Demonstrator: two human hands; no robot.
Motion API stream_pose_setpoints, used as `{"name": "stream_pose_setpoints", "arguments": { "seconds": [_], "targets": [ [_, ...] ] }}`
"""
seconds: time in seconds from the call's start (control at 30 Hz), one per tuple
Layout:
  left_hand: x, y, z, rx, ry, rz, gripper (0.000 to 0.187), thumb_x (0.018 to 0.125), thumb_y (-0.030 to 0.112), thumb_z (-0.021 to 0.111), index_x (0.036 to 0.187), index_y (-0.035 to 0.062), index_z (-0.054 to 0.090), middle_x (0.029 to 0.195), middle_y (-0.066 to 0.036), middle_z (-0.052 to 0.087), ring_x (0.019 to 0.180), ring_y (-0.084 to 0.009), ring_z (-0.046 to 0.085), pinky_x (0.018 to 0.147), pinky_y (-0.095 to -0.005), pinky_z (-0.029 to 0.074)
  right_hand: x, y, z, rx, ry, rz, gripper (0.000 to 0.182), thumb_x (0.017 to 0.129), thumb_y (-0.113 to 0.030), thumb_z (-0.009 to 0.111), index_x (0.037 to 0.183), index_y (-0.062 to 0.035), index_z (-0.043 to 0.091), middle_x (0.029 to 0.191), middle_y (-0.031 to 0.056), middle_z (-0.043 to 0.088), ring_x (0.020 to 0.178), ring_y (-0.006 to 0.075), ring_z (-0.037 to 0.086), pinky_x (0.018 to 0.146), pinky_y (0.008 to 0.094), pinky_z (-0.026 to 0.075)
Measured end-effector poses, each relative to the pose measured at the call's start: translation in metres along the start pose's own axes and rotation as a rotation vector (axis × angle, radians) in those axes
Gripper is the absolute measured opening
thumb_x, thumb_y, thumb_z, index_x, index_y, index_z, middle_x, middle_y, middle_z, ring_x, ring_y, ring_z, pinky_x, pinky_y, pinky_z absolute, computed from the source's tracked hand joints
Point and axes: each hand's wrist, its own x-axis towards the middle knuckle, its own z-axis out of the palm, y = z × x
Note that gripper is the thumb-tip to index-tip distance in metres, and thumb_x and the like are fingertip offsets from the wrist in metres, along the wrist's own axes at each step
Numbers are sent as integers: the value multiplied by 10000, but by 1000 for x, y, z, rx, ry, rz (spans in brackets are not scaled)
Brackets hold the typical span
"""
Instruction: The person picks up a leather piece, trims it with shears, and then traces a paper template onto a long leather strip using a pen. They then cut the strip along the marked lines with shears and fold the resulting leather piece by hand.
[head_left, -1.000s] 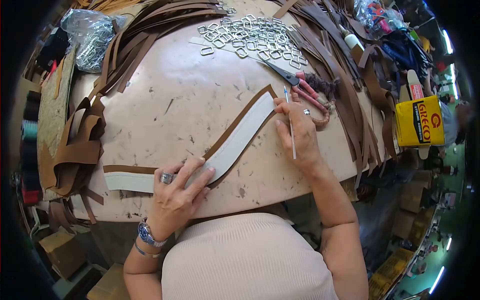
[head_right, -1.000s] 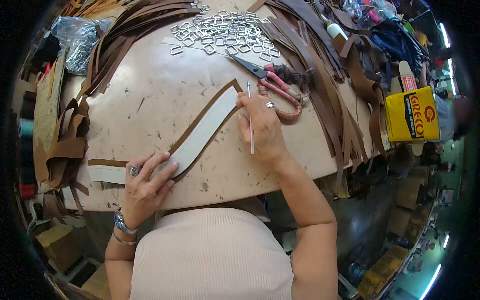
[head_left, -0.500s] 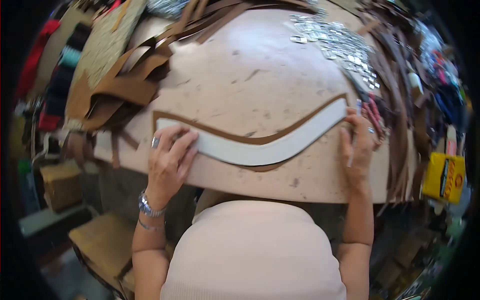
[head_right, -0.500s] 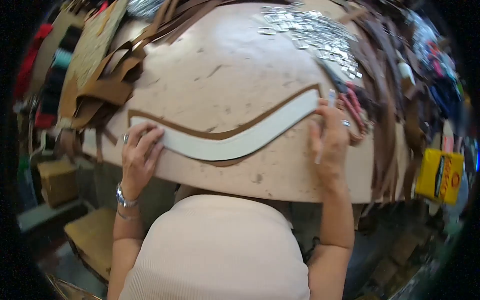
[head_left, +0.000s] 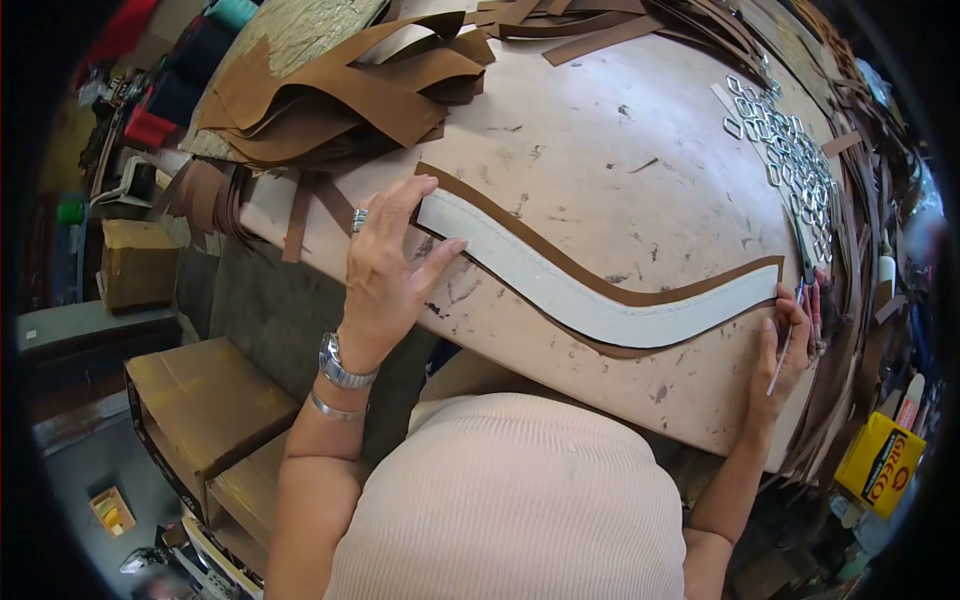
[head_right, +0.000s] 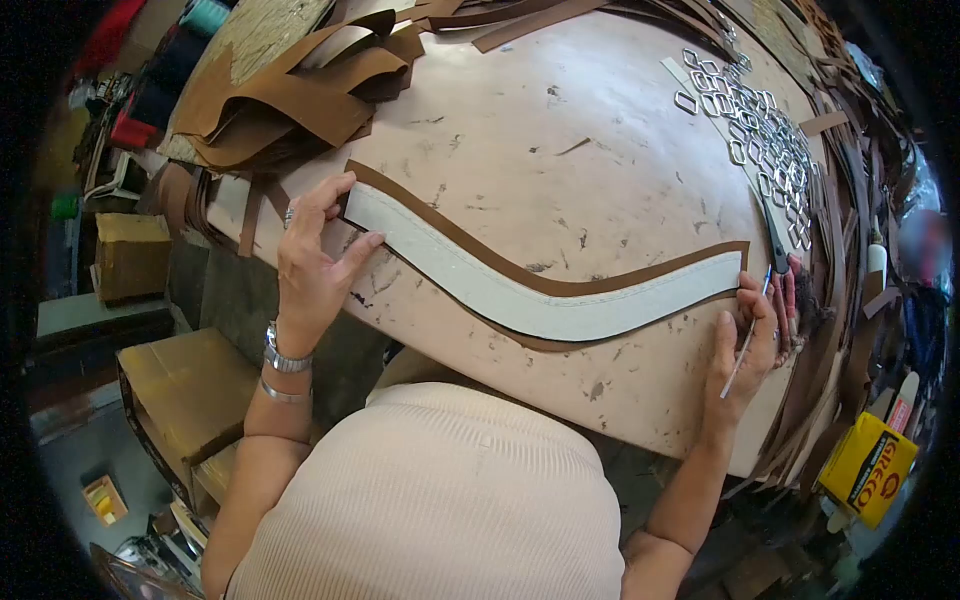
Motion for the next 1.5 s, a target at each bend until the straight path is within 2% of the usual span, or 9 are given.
{"name": "stream_pose_setpoints", "arguments": {
  "seconds": [0.1,0.23,0.4,0.53,0.67,0.83,1.17,1.27,1.5],
  "targets": [
    [0,0,-2,-98,-19,-82,566,652,109,729,1159,40,487,1100,-136,549,942,-264,545,799,-330,462,0,1,-1,4,-1,-4,255,819,38,466,1071,7,488,1184,138,505,1105,197,467,963,300,337],
    [1,-13,0,-133,8,-55,634,629,81,743,1198,51,466,1130,-126,528,928,-229,552,762,-297,483,0,2,-1,21,5,2,251,832,25,462,1081,6,486,1193,131,501,1108,184,463,965,287,329],
    [3,-8,0,-162,65,-100,670,623,69,745,1223,65,446,1172,-112,491,937,-210,543,766,-294,481,0,4,0,57,11,3,242,820,34,457,1060,17,482,1185,141,504,1119,209,457,982,311,308],
    [2,-7,1,-149,50,-115,577,630,44,729,1160,50,503,1115,-109,532,942,-220,539,778,-296,474,0,-2,1,56,24,10,236,811,34,457,1046,24,478,1172,148,513,1112,223,461,983,321,305],
    [1,-9,-1,-28,6,-18,407,646,28,698,1037,26,585,1042,-107,587,961,-264,534,830,-332,435,-1,4,-1,60,-9,25,251,806,30,447,1054,8,477,1181,148,502,1116,215,460,974,314,323],
    [0,-12,2,-24,1,-30,371,691,15,668,1053,18,590,1105,-97,574,984,-214,527,827,-294,425,1,-5,1,51,44,-23,232,759,49,505,984,-4,495,1098,150,556,1042,238,517,927,315,361],
    [-4,-19,5,-122,-23,-59,345,743,-5,625,1080,7,558,1151,-93,538,1022,-190,503,839,-287,416,1,-5,-5,43,34,2,294,694,53,563,970,-23,498,1071,138,561,999,292,510,878,355,381],
    [-5,-21,5,-154,-21,-70,340,754,-3,617,1087,3,552,1156,-92,531,1022,-184,503,846,-284,413,1,-4,-6,-44,28,-57,265,729,22,533,986,-29,496,1097,87,577,866,163,533,678,244,418],
    [-5,-20,5,-147,-27,-79,337,760,3,617,1090,-3,549,1160,-93,528,1026,-183,503,864,-286,406,3,-4,-7,-58,21,-117,269,724,19,540,987,-19,493,1108,113,568,941,232,539,826,306,405]
  ]
}}
